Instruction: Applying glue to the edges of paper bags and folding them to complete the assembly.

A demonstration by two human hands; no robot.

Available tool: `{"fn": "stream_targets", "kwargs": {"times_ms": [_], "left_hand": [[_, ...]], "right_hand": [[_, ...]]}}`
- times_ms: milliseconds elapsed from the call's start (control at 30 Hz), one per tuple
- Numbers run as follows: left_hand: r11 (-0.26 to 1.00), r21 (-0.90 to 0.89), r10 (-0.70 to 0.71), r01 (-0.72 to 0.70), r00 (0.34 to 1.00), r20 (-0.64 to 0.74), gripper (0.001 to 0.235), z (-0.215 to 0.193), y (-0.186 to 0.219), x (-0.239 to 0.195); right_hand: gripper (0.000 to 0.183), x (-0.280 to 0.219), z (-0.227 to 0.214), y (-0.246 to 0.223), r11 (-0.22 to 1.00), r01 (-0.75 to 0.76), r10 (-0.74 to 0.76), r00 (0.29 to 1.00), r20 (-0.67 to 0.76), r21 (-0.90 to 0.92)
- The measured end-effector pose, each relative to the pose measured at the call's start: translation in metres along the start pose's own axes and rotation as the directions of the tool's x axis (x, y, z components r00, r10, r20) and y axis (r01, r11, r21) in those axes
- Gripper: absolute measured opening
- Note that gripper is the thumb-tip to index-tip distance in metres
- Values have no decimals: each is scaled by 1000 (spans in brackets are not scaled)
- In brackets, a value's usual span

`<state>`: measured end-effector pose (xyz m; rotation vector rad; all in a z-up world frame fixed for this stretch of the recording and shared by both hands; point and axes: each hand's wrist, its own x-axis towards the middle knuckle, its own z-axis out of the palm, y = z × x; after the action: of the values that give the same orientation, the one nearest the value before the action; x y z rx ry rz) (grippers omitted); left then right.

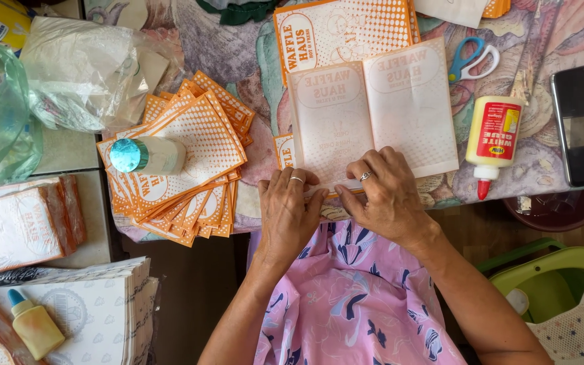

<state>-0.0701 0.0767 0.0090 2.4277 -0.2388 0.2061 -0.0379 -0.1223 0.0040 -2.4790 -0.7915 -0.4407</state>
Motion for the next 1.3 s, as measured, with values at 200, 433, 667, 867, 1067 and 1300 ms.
{"fn": "stream_targets", "kwargs": {"times_ms": [200,433,667,867,1067,1300], "left_hand": [[998,-61,-23,23,1000,0,22,-2,-1,1],[997,-69,-43,43,999,4,20,-1,-3,1],[987,-144,-69,71,997,18,13,-6,-2,3],[987,-144,-63,66,998,28,13,-3,-5,1],[994,-95,-49,50,999,15,14,4,-10,-2],[990,-127,-63,65,998,18,13,1,-9,-1]], "right_hand": [[12,-7,-9,1,1000,-18,18,1000,6,12],[12,-23,-17,19,999,-46,46,999,-5,-16],[5,-25,-27,21,996,-86,87,996,-24,29],[6,-24,-28,20,995,-89,91,995,-40,37],[7,-30,-25,25,993,-95,98,994,-44,67],[12,-39,-29,37,986,-124,129,991,-43,109]]}}
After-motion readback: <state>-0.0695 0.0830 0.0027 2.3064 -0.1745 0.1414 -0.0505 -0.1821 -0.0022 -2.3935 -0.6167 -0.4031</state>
